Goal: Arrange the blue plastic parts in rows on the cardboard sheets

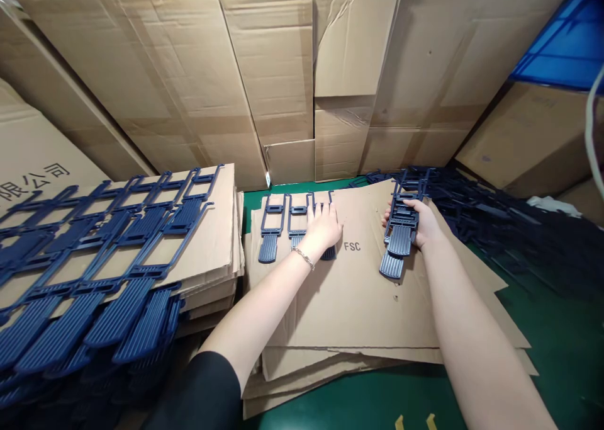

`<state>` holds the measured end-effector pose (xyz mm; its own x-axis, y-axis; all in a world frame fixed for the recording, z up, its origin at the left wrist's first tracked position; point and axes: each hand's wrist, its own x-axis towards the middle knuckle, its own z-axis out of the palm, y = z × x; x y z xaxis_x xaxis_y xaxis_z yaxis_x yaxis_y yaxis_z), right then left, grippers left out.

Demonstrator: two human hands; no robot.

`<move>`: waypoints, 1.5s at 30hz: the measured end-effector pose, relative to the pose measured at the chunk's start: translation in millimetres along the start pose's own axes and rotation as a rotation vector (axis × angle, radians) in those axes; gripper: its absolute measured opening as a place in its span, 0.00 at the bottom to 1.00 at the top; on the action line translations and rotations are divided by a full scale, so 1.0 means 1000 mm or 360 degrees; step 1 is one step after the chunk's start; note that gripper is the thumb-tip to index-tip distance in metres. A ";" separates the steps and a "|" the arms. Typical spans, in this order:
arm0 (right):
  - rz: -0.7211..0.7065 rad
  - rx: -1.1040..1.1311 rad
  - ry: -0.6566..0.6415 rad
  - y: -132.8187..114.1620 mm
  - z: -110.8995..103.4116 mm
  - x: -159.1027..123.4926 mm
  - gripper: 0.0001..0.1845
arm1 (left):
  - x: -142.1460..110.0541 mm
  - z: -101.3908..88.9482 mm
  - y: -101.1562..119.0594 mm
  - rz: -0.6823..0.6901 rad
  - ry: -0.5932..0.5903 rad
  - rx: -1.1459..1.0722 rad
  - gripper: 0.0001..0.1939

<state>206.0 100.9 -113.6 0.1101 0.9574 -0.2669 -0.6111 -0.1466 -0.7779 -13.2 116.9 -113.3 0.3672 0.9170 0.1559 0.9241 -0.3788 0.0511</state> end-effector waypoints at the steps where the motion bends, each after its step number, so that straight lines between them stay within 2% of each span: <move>1: 0.0000 0.0005 0.0001 0.000 0.000 0.000 0.13 | 0.000 0.002 0.000 -0.0005 0.0005 -0.0002 0.31; 6: -0.0013 0.0031 0.0019 0.000 0.000 0.000 0.13 | -0.001 0.006 -0.001 -0.0008 0.0056 -0.0046 0.31; 10: -0.0013 0.0059 0.0013 0.000 0.001 0.000 0.12 | -0.009 -0.004 0.008 0.0112 0.0207 -0.0116 0.28; 13: -0.0008 0.0074 0.0015 0.000 0.001 0.001 0.11 | -0.017 -0.014 0.033 0.0310 0.0288 -0.0260 0.25; 16: -0.0009 0.0084 0.0024 -0.001 0.000 0.001 0.11 | -0.022 -0.016 0.068 0.0458 0.0194 -0.0527 0.17; 19: -0.0035 0.0095 0.0013 -0.003 -0.003 -0.001 0.10 | -0.023 -0.009 0.096 0.0431 0.0070 -0.0744 0.24; 21: -0.0064 0.0104 0.0006 -0.004 -0.004 -0.003 0.11 | -0.022 -0.004 0.104 0.0348 0.0050 -0.0838 0.26; 24: -0.0075 0.0108 -0.0014 -0.005 -0.006 -0.004 0.12 | -0.018 0.000 0.104 0.0280 0.0020 -0.0995 0.27; 28: 0.0019 0.0085 -0.0080 -0.005 -0.009 -0.003 0.10 | -0.012 -0.006 0.095 0.0265 -0.0107 -0.1176 0.32; 33: 0.0076 0.0061 -0.0079 -0.003 -0.011 0.000 0.06 | -0.013 -0.011 0.087 0.0390 -0.0154 -0.1197 0.37; 36: 0.0062 0.0087 -0.0062 -0.003 -0.012 0.001 0.05 | -0.016 -0.010 0.088 0.0435 -0.0110 -0.1143 0.30; 39: 0.0048 0.0153 -0.0050 -0.007 -0.014 0.001 0.04 | -0.015 -0.011 0.092 0.0369 -0.0057 -0.1077 0.23; 45: -0.0035 0.0354 -0.0059 -0.016 -0.021 -0.001 0.09 | -0.012 -0.016 0.085 0.0181 0.0003 -0.0934 0.24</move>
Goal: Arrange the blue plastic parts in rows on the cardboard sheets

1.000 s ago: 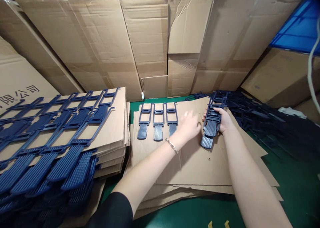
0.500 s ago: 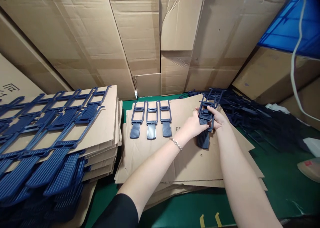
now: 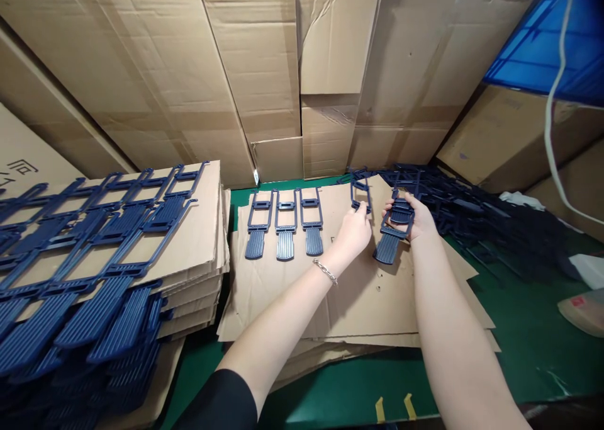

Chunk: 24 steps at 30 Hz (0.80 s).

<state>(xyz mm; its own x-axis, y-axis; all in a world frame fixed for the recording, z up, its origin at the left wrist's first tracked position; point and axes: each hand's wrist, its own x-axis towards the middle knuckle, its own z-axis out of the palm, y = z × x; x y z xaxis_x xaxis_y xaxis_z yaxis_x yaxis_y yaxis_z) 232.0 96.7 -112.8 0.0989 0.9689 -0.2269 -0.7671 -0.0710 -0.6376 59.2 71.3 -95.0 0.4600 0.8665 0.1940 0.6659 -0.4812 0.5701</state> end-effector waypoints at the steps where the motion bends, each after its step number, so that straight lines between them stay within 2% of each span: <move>1: 0.0000 0.0020 -0.0003 0.000 0.000 0.000 0.10 | -0.001 -0.001 -0.003 -0.0023 -0.0030 0.0037 0.24; 4: 0.0002 0.0059 -0.0022 0.000 -0.001 -0.001 0.10 | -0.005 -0.002 -0.009 -0.0026 -0.0184 0.0174 0.23; 6: 0.0001 0.0078 -0.0038 0.000 -0.001 -0.001 0.11 | -0.006 -0.003 -0.011 -0.0008 -0.0223 0.0310 0.19; 8: 0.0005 0.0092 -0.0050 0.000 -0.002 0.000 0.11 | -0.007 -0.003 -0.008 -0.0008 -0.0193 0.0454 0.15; 11: 0.0016 0.0101 -0.0067 0.000 -0.003 0.001 0.12 | -0.007 -0.003 -0.003 0.0069 -0.0122 0.0587 0.15; 15: 0.0034 0.0081 -0.0084 0.000 -0.003 0.000 0.10 | -0.006 0.003 -0.001 0.0176 -0.0122 0.0661 0.26; 19: 0.0038 0.0055 -0.0084 0.000 -0.003 -0.002 0.07 | -0.005 0.006 -0.002 0.0006 -0.0391 0.0659 0.35; 24: 0.0013 0.0055 -0.0062 0.001 -0.004 0.000 0.06 | -0.008 -0.004 -0.002 -0.0094 -0.0598 0.0675 0.36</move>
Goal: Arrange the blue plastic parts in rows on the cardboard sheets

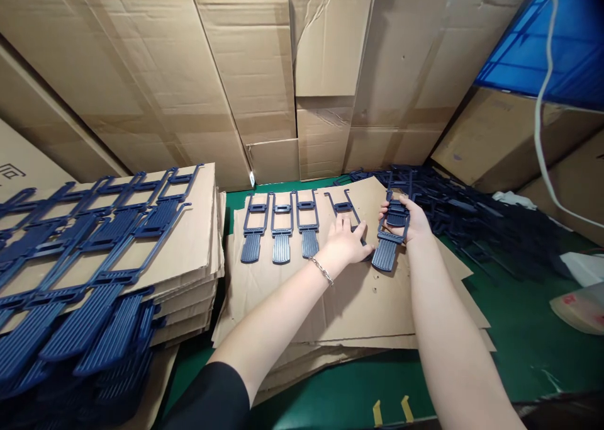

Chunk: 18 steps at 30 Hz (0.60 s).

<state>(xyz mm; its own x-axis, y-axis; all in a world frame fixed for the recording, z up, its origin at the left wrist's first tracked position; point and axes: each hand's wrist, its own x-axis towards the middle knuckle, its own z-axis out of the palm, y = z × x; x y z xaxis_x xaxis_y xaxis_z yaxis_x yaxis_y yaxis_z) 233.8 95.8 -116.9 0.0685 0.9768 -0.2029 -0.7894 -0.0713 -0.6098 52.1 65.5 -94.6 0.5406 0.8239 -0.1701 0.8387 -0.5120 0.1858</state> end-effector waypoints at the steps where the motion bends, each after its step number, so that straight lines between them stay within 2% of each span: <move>1: -0.0001 0.0000 0.0000 0.000 0.000 0.000 0.06 | -0.002 -0.001 -0.001 -0.0010 -0.0012 0.0006 0.36; 9: 0.0007 -0.0014 0.0012 -0.001 0.002 0.000 0.07 | -0.007 -0.006 -0.014 -0.0036 -0.0063 0.0036 0.39; 18: 0.0018 -0.0013 0.0053 -0.001 0.006 -0.001 0.08 | -0.009 -0.013 -0.031 0.0004 -0.0021 0.0041 0.38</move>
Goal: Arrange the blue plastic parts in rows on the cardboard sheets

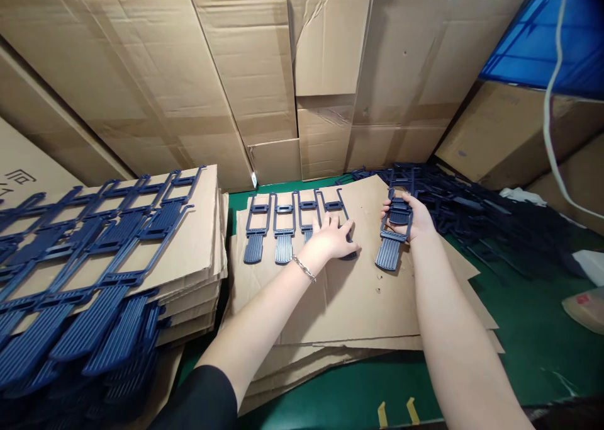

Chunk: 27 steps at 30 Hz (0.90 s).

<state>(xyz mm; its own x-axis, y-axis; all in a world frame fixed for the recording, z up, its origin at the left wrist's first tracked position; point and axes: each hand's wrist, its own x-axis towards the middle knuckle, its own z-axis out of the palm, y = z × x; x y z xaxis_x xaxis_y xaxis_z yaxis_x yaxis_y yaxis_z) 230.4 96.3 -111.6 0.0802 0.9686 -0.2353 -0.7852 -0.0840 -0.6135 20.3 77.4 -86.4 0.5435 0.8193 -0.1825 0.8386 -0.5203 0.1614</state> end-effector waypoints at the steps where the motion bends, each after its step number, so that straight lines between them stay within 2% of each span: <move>1: 0.0003 0.0000 0.0006 0.000 0.000 0.000 0.08 | -0.001 0.000 -0.002 0.0014 0.0005 -0.0004 0.38; 20: -0.0044 -0.0049 0.0091 0.003 0.002 -0.002 0.12 | -0.003 0.008 -0.020 0.0137 0.0175 -0.0038 0.36; 24: -0.0079 -0.0104 0.0153 0.004 0.004 -0.002 0.12 | -0.008 0.007 -0.018 0.0214 0.0308 -0.0043 0.34; 27: -0.0111 -0.0166 0.0177 0.005 0.004 -0.002 0.11 | -0.012 0.009 -0.009 0.0361 0.0469 -0.0024 0.28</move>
<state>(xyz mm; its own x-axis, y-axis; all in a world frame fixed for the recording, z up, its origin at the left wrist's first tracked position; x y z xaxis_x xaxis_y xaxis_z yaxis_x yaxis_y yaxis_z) 223.6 94.9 -110.9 0.2041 0.9416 -0.2679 -0.7080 -0.0470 -0.7046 7.2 70.2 -94.2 0.6797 0.7187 0.1462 0.6961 -0.6950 0.1803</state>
